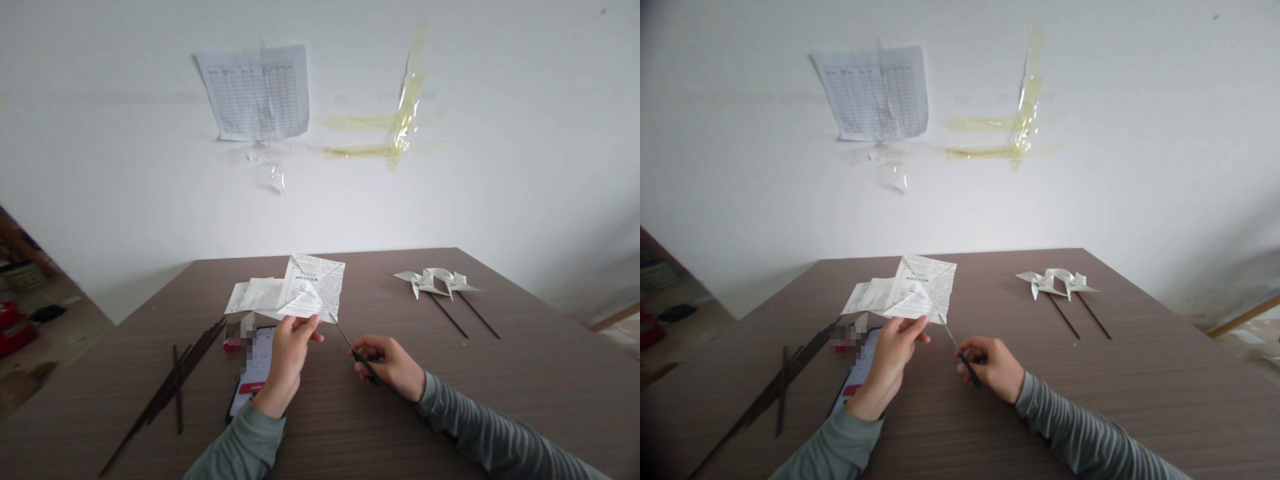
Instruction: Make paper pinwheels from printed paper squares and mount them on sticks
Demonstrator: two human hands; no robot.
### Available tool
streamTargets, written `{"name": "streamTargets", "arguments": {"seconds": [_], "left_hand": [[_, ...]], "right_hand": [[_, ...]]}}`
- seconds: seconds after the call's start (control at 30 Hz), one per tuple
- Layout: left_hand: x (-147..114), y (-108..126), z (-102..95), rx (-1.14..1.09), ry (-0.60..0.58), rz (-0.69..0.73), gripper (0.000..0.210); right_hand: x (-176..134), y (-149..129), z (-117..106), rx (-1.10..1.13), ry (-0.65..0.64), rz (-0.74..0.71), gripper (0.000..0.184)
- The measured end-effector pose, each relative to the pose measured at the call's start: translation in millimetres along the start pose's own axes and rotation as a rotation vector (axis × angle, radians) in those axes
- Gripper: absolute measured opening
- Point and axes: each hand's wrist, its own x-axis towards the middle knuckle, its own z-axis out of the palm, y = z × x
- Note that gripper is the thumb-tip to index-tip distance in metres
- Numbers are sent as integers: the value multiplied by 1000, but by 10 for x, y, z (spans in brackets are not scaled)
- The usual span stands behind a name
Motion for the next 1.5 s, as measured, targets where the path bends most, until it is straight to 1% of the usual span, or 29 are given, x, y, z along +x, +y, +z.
{"name": "streamTargets", "arguments": {"seconds": [0.1,0.2,0.43,0.8,1.27,1.5], "left_hand": [[8,-5,-2,-3,-4,3,52],[15,-11,0,-7,-5,10,54],[29,-31,2,-9,1,17,51],[21,-9,-6,10,-44,8,54],[20,-18,-7,-2,-36,0,53],[25,-14,-3,10,-30,-18,49]], "right_hand": [[1,-8,6,4,2,8,53],[4,-19,13,6,-1,8,53],[15,3,25,7,7,0,54],[24,39,13,5,11,-30,52],[34,51,10,-3,15,-37,45],[36,45,12,-6,8,-25,46]]}}
